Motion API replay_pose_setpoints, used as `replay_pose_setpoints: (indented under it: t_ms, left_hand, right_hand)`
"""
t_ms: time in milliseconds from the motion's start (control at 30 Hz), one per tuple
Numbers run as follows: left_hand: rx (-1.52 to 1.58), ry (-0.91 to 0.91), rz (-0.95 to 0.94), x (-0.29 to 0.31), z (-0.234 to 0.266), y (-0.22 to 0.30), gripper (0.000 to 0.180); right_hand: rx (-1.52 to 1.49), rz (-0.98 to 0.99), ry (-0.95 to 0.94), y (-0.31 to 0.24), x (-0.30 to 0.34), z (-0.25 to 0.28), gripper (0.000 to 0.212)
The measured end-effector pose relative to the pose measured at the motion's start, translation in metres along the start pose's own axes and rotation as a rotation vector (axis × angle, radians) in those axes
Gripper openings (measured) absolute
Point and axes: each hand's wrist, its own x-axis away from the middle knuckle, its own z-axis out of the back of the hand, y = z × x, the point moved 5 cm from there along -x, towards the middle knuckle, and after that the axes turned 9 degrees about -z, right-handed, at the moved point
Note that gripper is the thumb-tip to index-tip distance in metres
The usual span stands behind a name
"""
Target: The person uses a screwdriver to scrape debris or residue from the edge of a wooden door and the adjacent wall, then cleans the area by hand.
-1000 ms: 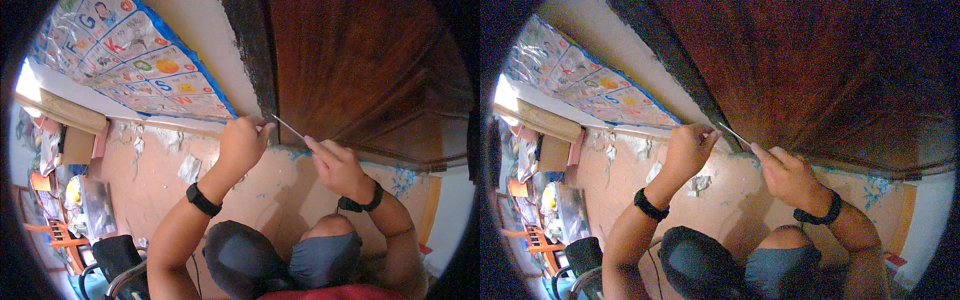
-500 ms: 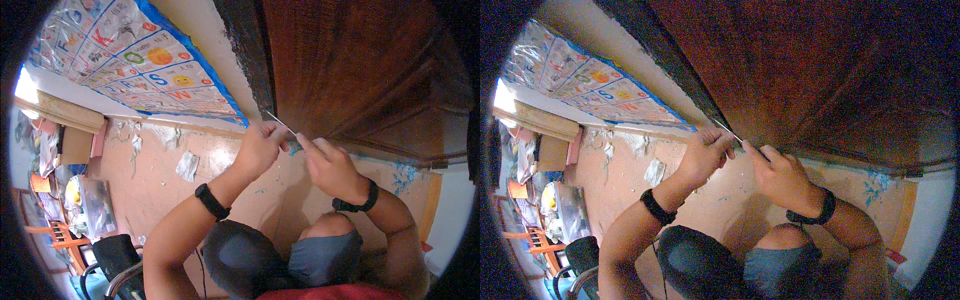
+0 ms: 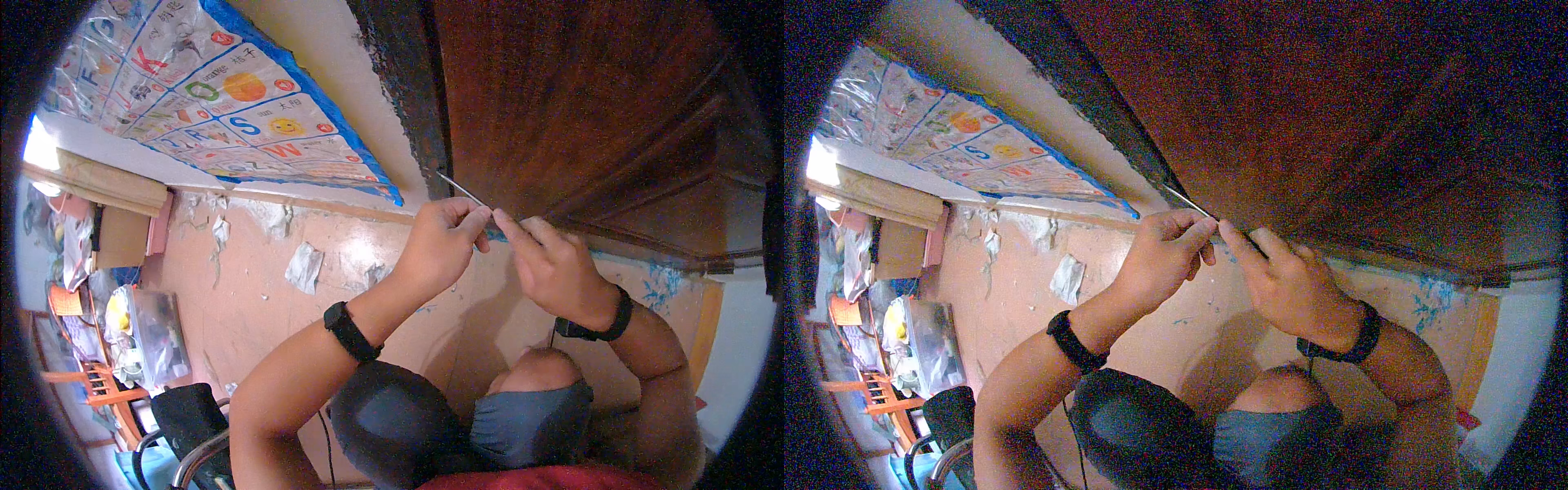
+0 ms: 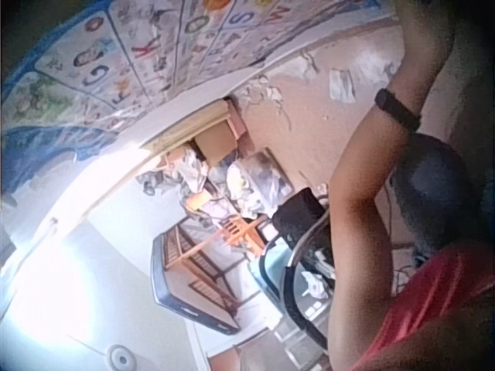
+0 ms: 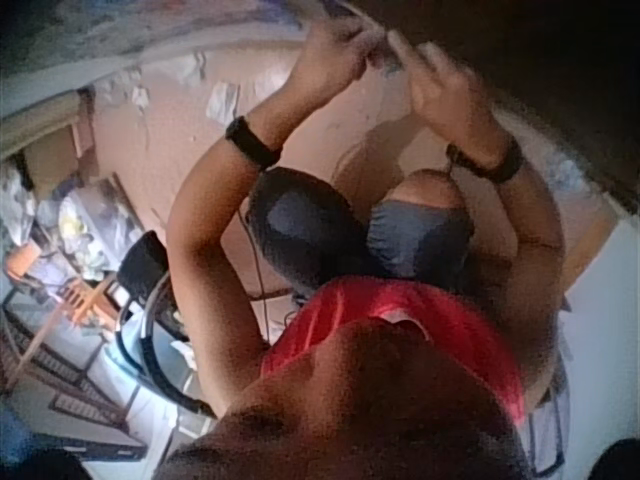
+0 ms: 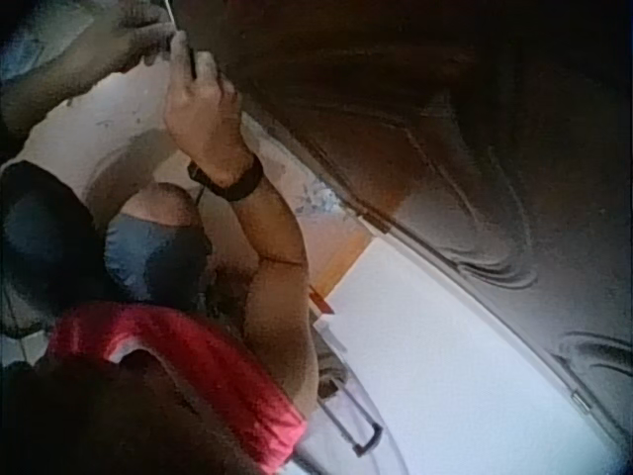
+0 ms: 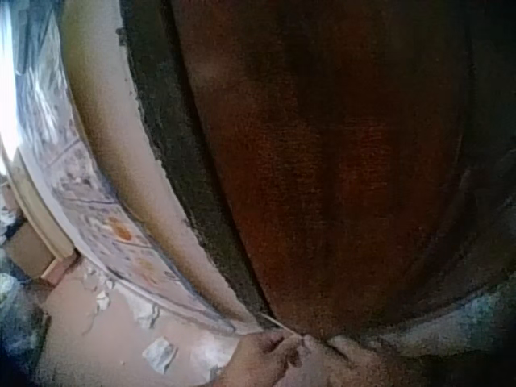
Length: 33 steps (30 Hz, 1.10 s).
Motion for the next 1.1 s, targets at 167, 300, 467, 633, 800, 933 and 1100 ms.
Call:
replay_pose_setpoints:
  t_ms: [167, 300, 467, 633, 800, 933, 1100]
  left_hand:
    - [0.045, 0.025, -0.005, 0.001, -0.004, 0.005, 0.03]
    - [0.08, 0.037, -0.004, 0.0, -0.002, -0.001, 0.029]
    - [0.116, 0.045, 0.076, 0.004, -0.005, 0.001, 0.027]
    - [0.02, 0.018, 0.025, 0.0, -0.005, 0.002, 0.025]
    - [0.11, 0.029, 0.106, 0.002, -0.01, -0.01, 0.025]
    - [0.073, 0.043, 0.032, 0.004, -0.008, 0.0, 0.025]
    - [0.095, 0.053, 0.034, 0.002, -0.009, -0.002, 0.025]
  right_hand:
    - [-0.04, 0.004, 0.038, 0.001, 0.002, 0.001, 0.05]
    - [-0.038, 0.019, 0.029, 0.0, 0.0, 0.001, 0.05]
    - [-0.077, -0.022, -0.005, 0.001, 0.002, 0.002, 0.051]
    - [-0.044, 0.022, 0.037, 0.0, 0.001, 0.005, 0.05]
    - [0.051, 0.024, -0.038, 0.0, 0.005, -0.003, 0.049]
    - [-0.028, -0.006, 0.015, 0.0, 0.004, 0.004, 0.049]
    - [-0.056, 0.013, 0.058, 0.002, 0.003, 0.004, 0.05]
